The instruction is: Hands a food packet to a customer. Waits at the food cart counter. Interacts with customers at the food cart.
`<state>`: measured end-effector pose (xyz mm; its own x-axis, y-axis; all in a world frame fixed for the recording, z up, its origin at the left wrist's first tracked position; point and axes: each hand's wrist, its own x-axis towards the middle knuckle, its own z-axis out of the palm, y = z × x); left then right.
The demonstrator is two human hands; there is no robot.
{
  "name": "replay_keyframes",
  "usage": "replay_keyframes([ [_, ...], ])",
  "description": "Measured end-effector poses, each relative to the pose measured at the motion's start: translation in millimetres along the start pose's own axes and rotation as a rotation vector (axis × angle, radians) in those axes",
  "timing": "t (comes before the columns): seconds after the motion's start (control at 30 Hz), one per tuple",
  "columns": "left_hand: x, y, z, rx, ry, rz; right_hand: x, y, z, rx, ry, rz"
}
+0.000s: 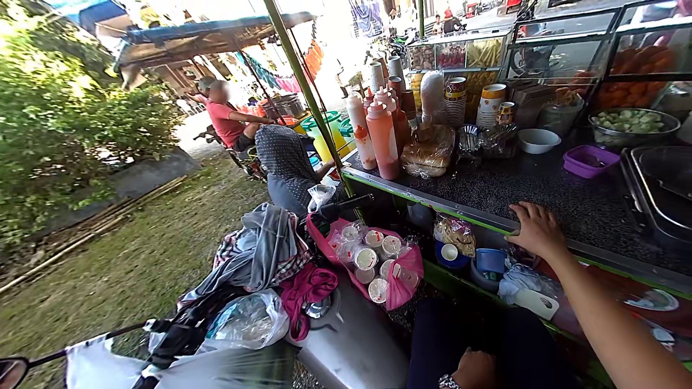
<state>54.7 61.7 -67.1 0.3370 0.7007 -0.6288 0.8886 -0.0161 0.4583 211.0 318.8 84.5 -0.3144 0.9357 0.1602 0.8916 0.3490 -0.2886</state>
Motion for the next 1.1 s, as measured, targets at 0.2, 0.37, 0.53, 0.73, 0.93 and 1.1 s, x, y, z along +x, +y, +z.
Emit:
replay_keyframes([
  [0.2,0.2,0.7,-0.3,0.004,-0.006,-0.002,-0.2,0.4,0.8,-0.014,0.006,0.004],
  [0.37,-0.1,1.1,-0.4,0.003,-0.004,-0.008,0.5,0.5,1.5,-0.017,0.003,0.007],
  [0.53,-0.4,3.1,-0.8,0.018,0.013,-0.018,0.8,0.8,1.2,-0.016,-0.005,0.01],
  [0.73,-2.1,3.5,-2.5,-0.008,0.028,-0.002,1.4,1.0,2.2,-0.015,-0.005,0.011],
  [0.93,-3.1,3.5,-3.2,-0.007,0.034,0.012,-0.5,-0.8,-0.9,0.007,-0.008,0.004],
  [1.1,-3.0,4.1,-3.9,-0.01,0.027,0.006,0.2,-0.8,-0.2,0.005,-0.009,0.006],
])
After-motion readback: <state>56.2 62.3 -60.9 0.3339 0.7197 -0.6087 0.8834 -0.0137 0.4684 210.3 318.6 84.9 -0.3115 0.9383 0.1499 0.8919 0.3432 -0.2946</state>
